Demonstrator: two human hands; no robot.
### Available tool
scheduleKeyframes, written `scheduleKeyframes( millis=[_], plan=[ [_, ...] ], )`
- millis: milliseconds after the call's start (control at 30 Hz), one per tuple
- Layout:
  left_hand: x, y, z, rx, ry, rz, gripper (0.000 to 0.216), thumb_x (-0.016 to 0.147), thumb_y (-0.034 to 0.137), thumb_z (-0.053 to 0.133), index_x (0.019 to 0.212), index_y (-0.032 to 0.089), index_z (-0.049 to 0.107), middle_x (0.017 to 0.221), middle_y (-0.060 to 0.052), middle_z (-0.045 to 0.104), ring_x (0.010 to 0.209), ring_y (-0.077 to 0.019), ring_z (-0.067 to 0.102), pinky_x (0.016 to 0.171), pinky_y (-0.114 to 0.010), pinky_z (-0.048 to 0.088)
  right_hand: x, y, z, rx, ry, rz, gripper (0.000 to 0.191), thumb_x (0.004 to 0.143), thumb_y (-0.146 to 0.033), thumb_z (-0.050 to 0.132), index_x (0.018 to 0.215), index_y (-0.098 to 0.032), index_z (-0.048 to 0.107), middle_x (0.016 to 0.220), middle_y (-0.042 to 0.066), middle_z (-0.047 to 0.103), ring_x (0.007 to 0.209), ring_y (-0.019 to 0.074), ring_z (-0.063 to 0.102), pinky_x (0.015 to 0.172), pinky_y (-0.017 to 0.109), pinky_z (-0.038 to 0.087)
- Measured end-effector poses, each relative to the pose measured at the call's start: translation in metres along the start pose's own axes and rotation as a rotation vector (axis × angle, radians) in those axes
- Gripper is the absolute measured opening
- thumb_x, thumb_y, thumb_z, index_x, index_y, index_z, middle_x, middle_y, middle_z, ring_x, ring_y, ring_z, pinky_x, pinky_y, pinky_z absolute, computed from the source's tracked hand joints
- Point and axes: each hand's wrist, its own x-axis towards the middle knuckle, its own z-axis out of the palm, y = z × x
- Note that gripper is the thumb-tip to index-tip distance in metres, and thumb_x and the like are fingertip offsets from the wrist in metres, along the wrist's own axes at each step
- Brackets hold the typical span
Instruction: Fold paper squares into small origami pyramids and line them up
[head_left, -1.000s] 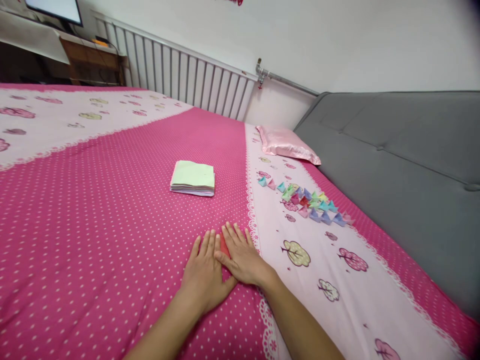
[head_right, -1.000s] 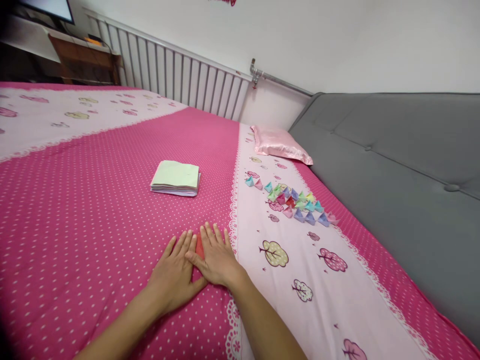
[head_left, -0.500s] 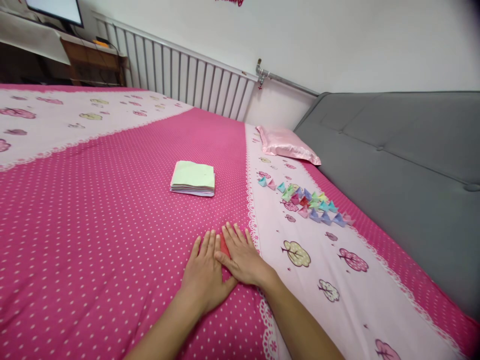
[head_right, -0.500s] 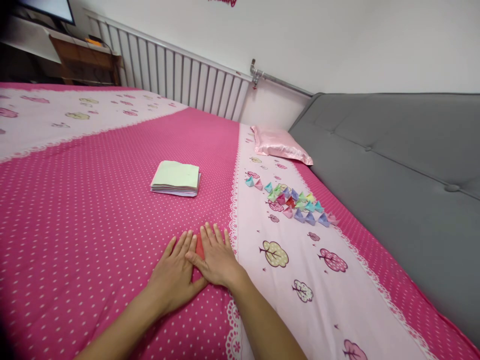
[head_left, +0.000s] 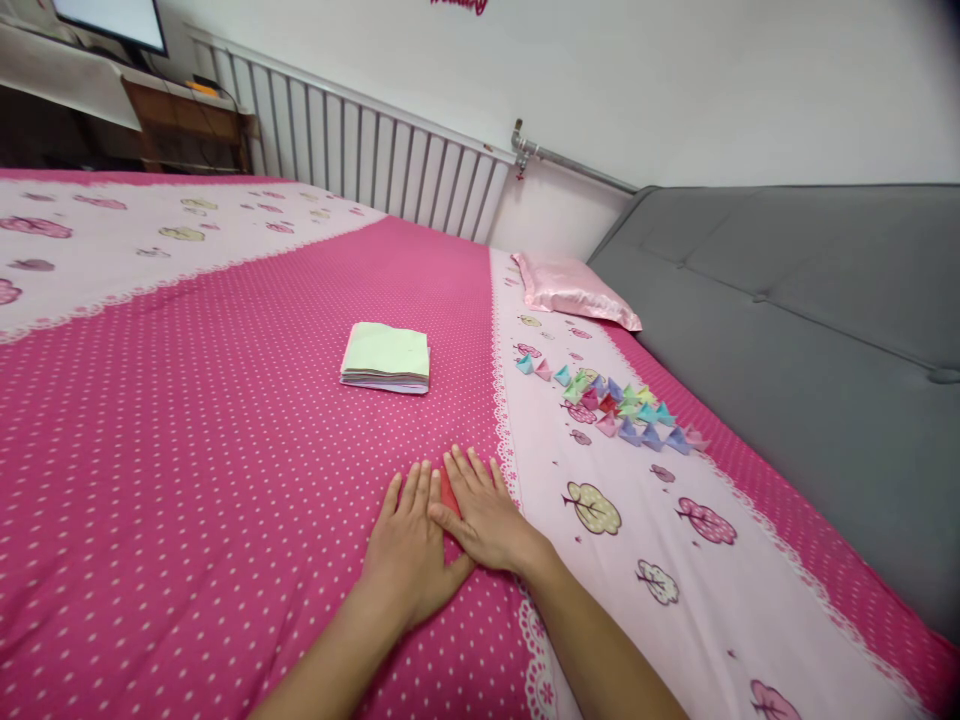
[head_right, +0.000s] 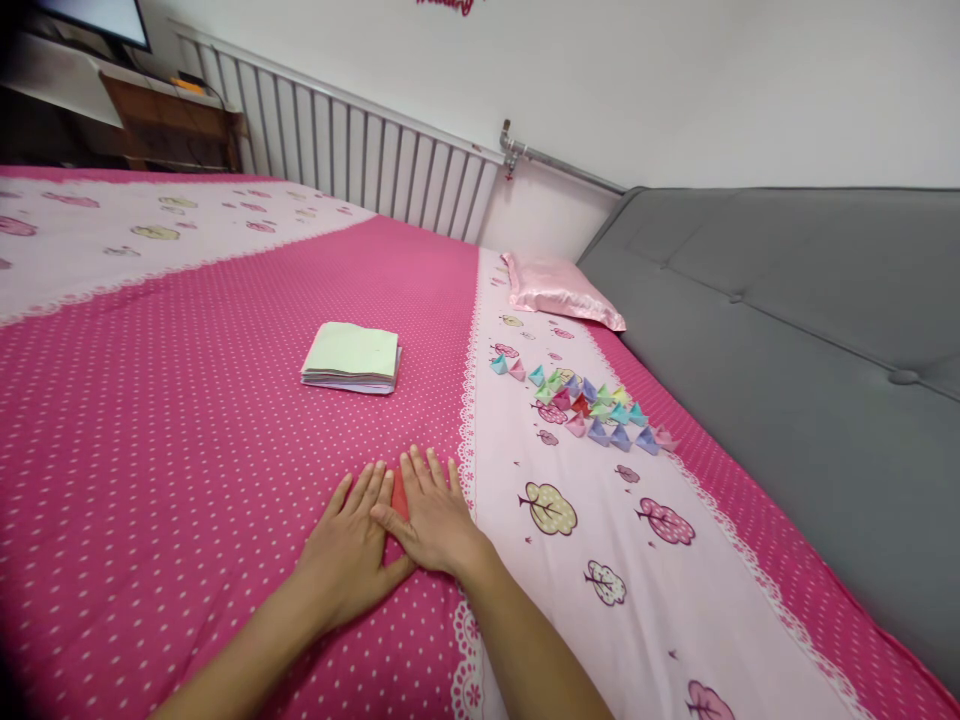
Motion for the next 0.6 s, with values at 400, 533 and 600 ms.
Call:
scheduleKeyframes(
  millis=[400,533,600],
  plan=[
    [-0.0002,0.0002,0.0000,0.005,-0.001,-0.001,0.083,0.075,0.059,0.026,0.136,0.003,0.019,0.144,-0.015,0.015,0.133,-0.0274,0.007,0.109,-0.043,0.004,-0.0004,-0.0022,-0.0028,-0.006,-0.017,0.018,0.068,0.086,-0.057,0.006,0.140,-0.016,0.002,0.147,0.002,-0.003,0.134,0.0215,-0.008,0.107,0.043,-0.004],
    [0.0001,-0.0001,0.0000,0.001,-0.005,0.004,0.083,0.075,0.058,0.026,0.136,0.003,0.019,0.144,-0.015,0.015,0.133,-0.0276,0.006,0.109,-0.043,0.004,-0.0004,-0.0026,-0.0031,-0.008,-0.027,0.023,0.069,0.086,-0.057,0.006,0.140,-0.016,0.001,0.148,0.002,-0.004,0.134,0.0214,-0.008,0.107,0.043,-0.004],
    [0.0002,-0.0004,0.0001,0.004,-0.004,0.005,0.083,0.075,0.058,0.026,0.136,0.003,0.019,0.144,-0.015,0.014,0.133,-0.0276,0.006,0.109,-0.043,0.004,-0.0003,-0.0028,-0.0032,-0.013,-0.030,0.024,0.069,0.086,-0.057,0.006,0.140,-0.016,0.001,0.148,0.002,-0.004,0.134,0.0216,-0.008,0.107,0.043,-0.004]
  ],
)
